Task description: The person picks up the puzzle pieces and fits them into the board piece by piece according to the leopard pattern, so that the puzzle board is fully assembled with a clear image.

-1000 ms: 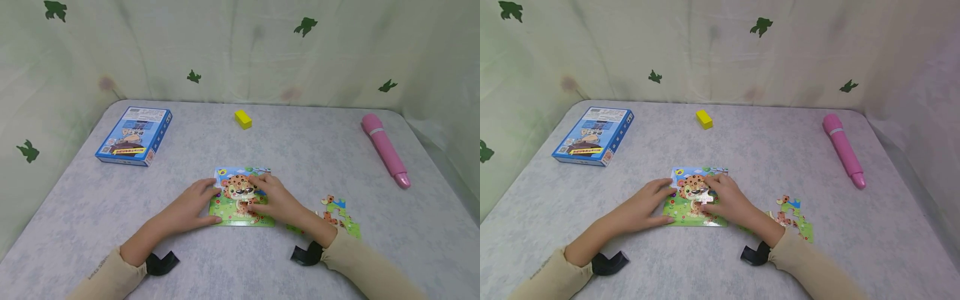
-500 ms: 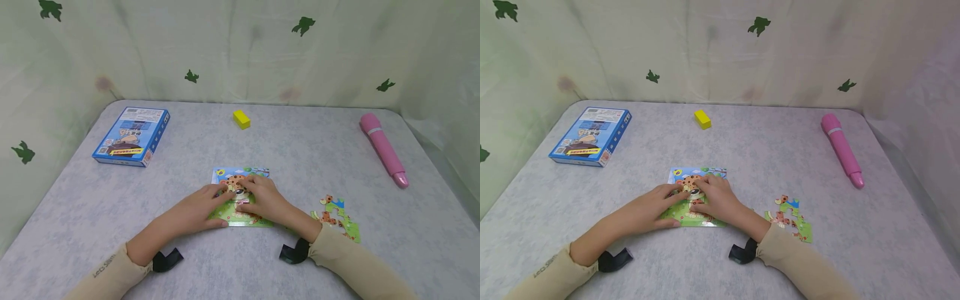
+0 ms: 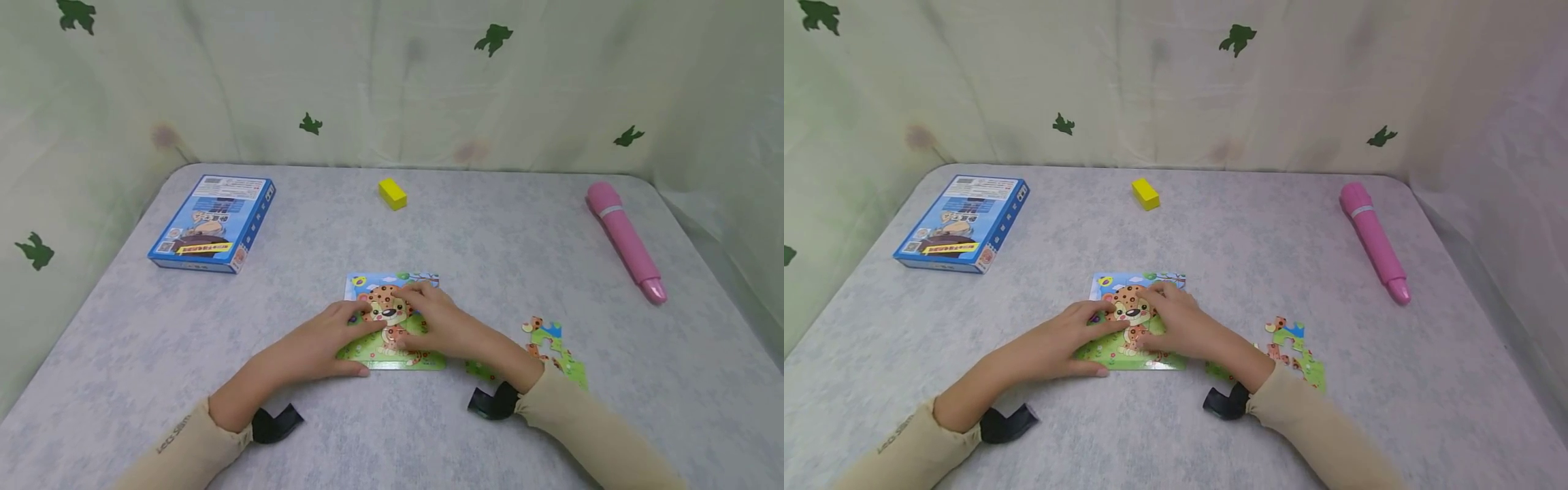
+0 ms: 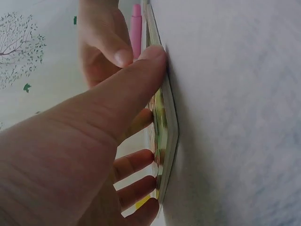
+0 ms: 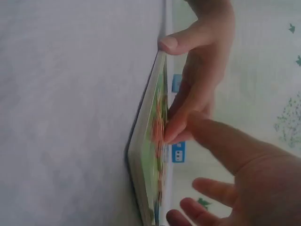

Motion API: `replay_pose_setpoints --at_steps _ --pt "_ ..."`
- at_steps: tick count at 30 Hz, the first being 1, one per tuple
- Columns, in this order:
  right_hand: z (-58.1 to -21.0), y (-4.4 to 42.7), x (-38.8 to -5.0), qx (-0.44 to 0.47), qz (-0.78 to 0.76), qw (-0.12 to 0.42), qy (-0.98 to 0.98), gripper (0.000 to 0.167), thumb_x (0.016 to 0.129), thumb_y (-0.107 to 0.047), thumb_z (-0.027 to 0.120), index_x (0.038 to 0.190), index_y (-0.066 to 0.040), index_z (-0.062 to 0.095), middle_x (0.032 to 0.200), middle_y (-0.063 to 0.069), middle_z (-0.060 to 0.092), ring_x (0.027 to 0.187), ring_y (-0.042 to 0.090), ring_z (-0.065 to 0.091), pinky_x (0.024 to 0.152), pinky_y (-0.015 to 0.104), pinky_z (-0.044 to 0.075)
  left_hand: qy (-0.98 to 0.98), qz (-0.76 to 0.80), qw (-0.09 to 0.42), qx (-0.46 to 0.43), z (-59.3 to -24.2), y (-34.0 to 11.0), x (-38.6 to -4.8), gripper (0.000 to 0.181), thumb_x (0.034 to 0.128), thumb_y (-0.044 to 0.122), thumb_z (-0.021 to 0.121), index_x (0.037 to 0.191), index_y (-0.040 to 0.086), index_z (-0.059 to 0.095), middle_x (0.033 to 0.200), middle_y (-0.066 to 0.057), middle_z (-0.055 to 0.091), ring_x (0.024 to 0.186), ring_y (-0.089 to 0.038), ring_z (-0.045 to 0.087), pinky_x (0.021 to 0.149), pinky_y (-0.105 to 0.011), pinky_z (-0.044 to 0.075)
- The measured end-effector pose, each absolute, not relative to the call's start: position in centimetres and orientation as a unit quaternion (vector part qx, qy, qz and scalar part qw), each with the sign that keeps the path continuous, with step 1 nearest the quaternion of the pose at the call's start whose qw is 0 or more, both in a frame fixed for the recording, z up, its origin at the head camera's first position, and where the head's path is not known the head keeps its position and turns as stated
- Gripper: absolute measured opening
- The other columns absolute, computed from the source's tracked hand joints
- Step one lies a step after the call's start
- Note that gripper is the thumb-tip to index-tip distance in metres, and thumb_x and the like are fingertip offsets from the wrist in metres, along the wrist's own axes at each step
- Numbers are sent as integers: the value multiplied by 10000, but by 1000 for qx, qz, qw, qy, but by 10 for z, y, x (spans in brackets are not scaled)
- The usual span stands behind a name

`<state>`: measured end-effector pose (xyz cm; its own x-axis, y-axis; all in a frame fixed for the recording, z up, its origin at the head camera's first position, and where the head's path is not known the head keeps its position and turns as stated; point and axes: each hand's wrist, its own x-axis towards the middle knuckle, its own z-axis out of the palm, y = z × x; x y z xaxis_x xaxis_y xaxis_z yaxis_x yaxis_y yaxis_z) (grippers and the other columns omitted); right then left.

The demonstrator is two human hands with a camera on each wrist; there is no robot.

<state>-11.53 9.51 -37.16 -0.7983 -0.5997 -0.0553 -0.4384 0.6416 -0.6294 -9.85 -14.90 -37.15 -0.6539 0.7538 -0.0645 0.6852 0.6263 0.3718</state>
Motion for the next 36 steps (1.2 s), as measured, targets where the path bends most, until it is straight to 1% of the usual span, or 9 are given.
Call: replay_pose_setpoints --at_steps 4,7,13,16,20,23,26,33,36 --pt "-363 113 -110 -284 -355 107 884 732 780 -318 702 1388 -155 329 1346 61 298 1225 214 285 935 446 344 896 166 107 397 -373 -149 -99 662 788 509 612 1362 249 411 1392 -95 291 1256 -284 267 954 -445 328" --pt "-356 134 -103 -288 -374 56 880 715 778 -291 708 1375 -171 333 1339 41 302 1211 200 300 921 446 358 898 168 107 393 -373 -149 -99 664 781 511 620 1359 255 415 1387 -89 294 1254 -283 267 955 -446 324" --pt "-346 183 -87 -278 -382 -66 879 739 714 -143 767 1344 -113 381 1310 41 365 1151 190 361 894 422 352 899 170 107 390 -374 -149 -100 668 774 511 627 1358 262 418 1381 -72 298 1251 -273 266 951 -437 331" --pt "-347 205 -79 -243 -384 -93 886 751 688 -78 776 1337 -105 400 1302 42 382 1101 192 380 865 447 339 899 170 105 390 -375 -150 -100 668 773 517 625 1357 266 418 1378 -66 301 1248 -272 268 946 -436 337" --pt "-355 227 -72 -197 -376 -110 899 744 672 -43 780 1322 -86 419 1292 52 401 1066 204 394 872 330 323 898 171 99 394 -375 -150 -99 670 770 523 624 1354 262 424 1374 -75 307 1243 -283 276 939 -443 343" --pt "-364 239 -71 -179 -370 -113 905 720 670 -41 781 1301 -51 434 1272 71 420 1068 200 397 858 207 302 896 174 95 396 -375 -149 -99 670 768 525 624 1350 252 432 1373 -86 312 1240 -294 281 937 -451 343" --pt "-373 247 -71 -167 -369 -100 909 678 690 -51 770 1282 -27 441 1245 84 433 1058 197 399 848 154 289 896 175 98 395 -374 -149 -100 669 771 525 622 1350 250 431 1378 -88 308 1244 -296 275 939 -455 339" --pt "-387 260 -74 -166 -361 -23 917 582 772 -125 714 1264 4 430 1226 140 421 1062 274 407 841 123 296 900 172 111 384 -374 -149 -99 671 773 524 620 1360 273 413 1390 -64 292 1255 -271 259 952 -438 329" --pt "-389 264 -76 -160 -352 19 922 569 795 -206 696 1260 -7 435 1234 148 418 1109 298 384 915 254 309 901 172 110 384 -375 -150 -99 671 775 529 614 1362 279 407 1390 -62 292 1255 -269 260 951 -439 330"
